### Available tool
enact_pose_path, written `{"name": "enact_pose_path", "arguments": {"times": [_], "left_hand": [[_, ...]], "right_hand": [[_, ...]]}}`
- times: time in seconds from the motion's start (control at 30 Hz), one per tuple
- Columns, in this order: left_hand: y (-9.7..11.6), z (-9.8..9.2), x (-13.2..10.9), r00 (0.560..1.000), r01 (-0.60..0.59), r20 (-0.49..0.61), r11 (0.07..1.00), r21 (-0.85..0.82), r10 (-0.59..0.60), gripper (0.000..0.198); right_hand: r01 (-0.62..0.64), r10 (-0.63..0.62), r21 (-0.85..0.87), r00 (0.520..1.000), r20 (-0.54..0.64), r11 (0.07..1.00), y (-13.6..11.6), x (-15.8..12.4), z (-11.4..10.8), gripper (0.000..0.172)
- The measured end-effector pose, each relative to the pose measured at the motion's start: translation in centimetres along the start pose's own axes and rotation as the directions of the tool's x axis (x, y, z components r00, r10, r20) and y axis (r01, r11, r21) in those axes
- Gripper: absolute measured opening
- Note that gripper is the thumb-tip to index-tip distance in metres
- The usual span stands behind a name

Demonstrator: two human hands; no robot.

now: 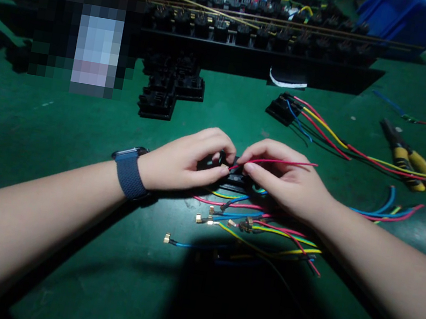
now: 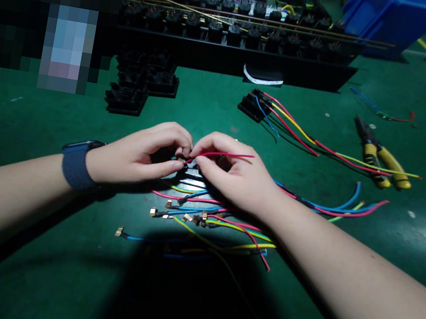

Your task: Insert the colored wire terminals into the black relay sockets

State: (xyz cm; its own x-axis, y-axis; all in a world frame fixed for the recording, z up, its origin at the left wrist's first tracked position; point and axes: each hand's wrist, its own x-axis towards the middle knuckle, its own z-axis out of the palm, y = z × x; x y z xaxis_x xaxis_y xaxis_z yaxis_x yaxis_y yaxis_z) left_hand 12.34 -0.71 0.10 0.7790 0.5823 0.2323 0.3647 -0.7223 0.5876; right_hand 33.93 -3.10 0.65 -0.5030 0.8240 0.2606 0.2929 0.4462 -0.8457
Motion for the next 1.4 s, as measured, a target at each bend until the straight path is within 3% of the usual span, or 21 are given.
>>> {"name": "enact_pose_path", "arguments": {"times": [0.27, 0.6, 1.1, 1.3, 1.4], "left_hand": [[0.07, -0.05, -0.05, 1.000, 0.001, 0.016, 1.000, -0.016, -0.001, 0.018], [0.04, 0.02, -0.07, 1.000, 0.008, 0.009, 1.000, -0.005, -0.008, 0.018], [0.22, 0.06, 0.05, 0.998, -0.021, -0.050, 1.000, 0.006, 0.021, 0.014], [0.83, 0.46, 0.02, 0.976, 0.135, -0.136, 0.963, -0.232, -0.169, 0.010], [0.86, 0.61, 0.00, 0.973, 0.143, -0.140, 0.953, -0.265, -0.185, 0.009]], "right_hand": [[0.016, -0.016, -0.005, 0.999, -0.038, 1.000, 0.16, -0.52, 0.08, 0.006], [0.078, -0.098, -0.193, 0.990, -0.100, 0.978, 0.02, -0.85, 0.05, 0.009], [0.172, -0.195, -0.260, 0.979, -0.064, 0.950, -0.26, -0.78, 0.02, 0.012], [0.220, -0.248, -0.276, 0.966, -0.071, 0.935, -0.15, -0.72, -0.01, 0.013], [0.238, -0.262, -0.270, 0.963, -0.057, 0.933, -0.25, -0.63, 0.00, 0.015]]}}
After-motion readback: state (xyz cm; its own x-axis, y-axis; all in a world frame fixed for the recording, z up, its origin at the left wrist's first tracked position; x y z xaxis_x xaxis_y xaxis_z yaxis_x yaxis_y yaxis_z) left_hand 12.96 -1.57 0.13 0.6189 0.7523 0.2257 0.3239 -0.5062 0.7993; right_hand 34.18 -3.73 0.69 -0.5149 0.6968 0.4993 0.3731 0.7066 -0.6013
